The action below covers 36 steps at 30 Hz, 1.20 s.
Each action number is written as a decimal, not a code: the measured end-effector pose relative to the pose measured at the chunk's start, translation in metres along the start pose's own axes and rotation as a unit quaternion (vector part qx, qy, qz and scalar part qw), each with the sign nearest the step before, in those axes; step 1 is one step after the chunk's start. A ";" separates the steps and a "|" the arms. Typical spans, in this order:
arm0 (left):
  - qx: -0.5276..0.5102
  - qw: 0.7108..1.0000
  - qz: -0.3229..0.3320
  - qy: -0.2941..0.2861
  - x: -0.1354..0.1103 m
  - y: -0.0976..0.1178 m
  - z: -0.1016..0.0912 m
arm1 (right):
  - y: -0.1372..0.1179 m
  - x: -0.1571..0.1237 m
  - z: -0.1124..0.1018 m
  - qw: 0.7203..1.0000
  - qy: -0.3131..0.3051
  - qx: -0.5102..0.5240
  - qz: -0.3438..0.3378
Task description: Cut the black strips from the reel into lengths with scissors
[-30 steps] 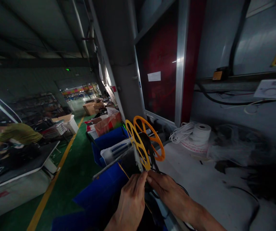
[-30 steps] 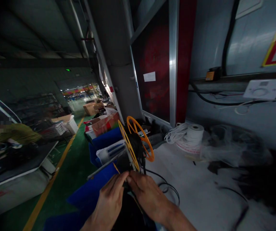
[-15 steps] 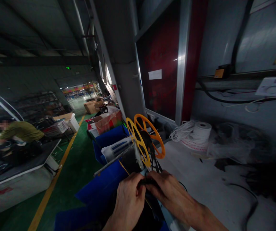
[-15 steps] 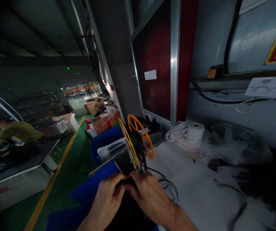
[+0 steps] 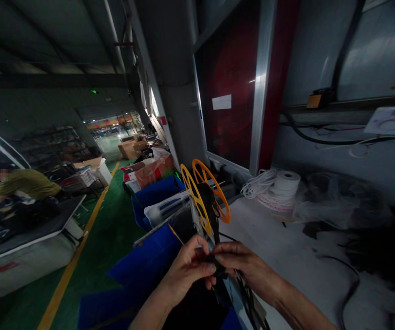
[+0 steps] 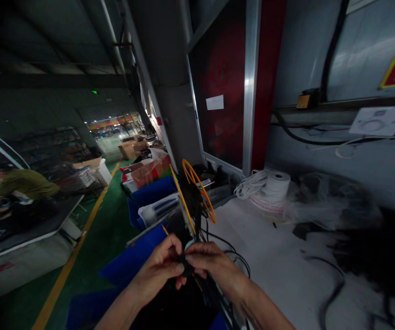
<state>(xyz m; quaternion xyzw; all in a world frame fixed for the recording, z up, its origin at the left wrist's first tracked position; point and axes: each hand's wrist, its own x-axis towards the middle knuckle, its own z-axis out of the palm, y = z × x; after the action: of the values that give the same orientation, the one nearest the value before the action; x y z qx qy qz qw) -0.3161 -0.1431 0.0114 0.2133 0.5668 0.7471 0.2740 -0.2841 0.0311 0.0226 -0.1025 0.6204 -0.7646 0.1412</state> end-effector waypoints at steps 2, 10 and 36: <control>-0.025 0.999 0.023 -0.036 0.002 -0.002 -0.002 | -0.001 0.001 -0.005 0.999 -0.015 0.038 0.014; 0.270 0.954 0.111 0.073 -0.005 0.010 0.010 | -0.003 -0.001 -0.017 1.000 -0.008 0.028 0.011; 0.217 0.961 -0.015 0.171 -0.027 0.021 0.043 | 0.004 -0.013 -0.022 0.970 0.064 -0.210 -0.102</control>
<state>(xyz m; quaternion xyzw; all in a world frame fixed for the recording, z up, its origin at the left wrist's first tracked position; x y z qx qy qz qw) -0.2723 -0.1332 0.0424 0.1285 0.7567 0.6274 0.1312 -0.2787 0.0550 0.0139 -0.1435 0.7610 -0.6327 -0.0016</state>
